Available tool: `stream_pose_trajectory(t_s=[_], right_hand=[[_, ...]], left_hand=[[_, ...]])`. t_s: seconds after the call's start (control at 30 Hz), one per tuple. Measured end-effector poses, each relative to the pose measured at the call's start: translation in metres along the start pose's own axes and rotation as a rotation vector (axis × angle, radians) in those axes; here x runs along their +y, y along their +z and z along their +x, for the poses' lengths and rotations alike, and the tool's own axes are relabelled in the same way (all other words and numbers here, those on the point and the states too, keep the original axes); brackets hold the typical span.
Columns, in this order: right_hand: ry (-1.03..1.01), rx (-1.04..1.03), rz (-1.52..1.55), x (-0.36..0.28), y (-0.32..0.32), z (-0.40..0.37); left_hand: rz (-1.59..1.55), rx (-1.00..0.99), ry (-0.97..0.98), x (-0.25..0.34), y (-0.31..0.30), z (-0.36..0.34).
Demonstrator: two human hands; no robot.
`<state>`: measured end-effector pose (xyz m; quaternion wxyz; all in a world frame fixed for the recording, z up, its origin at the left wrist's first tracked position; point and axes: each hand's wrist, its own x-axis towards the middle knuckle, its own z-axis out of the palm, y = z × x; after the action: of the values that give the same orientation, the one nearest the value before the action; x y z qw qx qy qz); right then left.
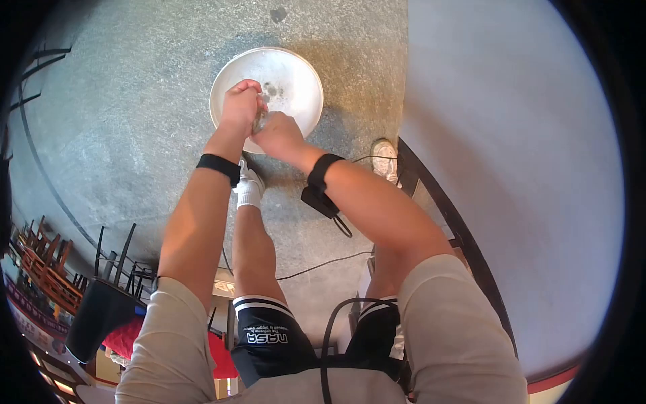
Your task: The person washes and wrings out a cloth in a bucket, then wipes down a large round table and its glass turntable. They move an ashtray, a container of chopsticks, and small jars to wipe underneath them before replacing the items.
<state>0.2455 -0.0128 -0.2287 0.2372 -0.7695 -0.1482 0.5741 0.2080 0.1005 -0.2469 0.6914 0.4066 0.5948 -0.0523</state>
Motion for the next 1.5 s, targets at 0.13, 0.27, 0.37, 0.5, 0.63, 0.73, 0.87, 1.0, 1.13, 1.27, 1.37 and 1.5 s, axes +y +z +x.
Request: stream_pose_trajectory(t_s=[0.13, 0.27, 0.37, 0.5, 0.63, 0.73, 0.87, 1.0, 1.13, 1.27, 1.37, 1.5], right_hand=[[-0.081, 0.049, -0.280, 0.002, 0.005, 0.011], [-0.125, 0.138, -0.534, 0.003, 0.006, 0.022], [-0.139, 0.201, -0.558, 0.002, 0.001, 0.013], [-0.083, 0.227, -0.418, -0.023, -0.026, -0.056], [-0.081, 0.270, -0.275, -0.044, -0.075, -0.168], [-0.144, 0.371, -0.265, -0.049, -0.102, -0.272], [-0.188, 0.557, -0.072, -0.051, -0.109, -0.440], [-0.173, 0.752, 0.175, 0.036, -0.078, -0.566], [-0.074, 0.990, 0.321, 0.113, -0.044, -0.649], [-0.002, 1.174, 0.531, 0.179, 0.000, -0.744], [0.043, 1.208, 0.670, 0.213, 0.016, -0.808], [-0.039, 1.236, 0.906, 0.271, -0.004, -0.858]], left_hand=[[0.031, 0.252, -0.031, -0.012, 0.002, 0.014], [0.324, 0.467, 0.126, -0.035, 0.004, 0.029], [0.526, 0.503, 0.294, -0.026, 0.004, -0.001], [0.425, 0.229, 0.281, -0.015, -0.030, -0.039], [0.710, 0.043, 0.296, 0.027, -0.104, -0.135], [1.113, -0.046, 0.347, 0.037, -0.178, -0.171], [1.649, -0.274, 0.441, 0.054, -0.302, -0.200], [1.942, -0.143, 0.429, 0.124, -0.323, -0.307], [2.340, -0.163, 0.771, 0.151, -0.321, -0.342], [2.445, -0.176, 0.959, 0.130, -0.219, -0.350], [1.132, -0.098, 0.566, 0.080, -0.102, -0.408], [1.077, -0.492, 0.529, 0.006, 0.057, -0.499]])
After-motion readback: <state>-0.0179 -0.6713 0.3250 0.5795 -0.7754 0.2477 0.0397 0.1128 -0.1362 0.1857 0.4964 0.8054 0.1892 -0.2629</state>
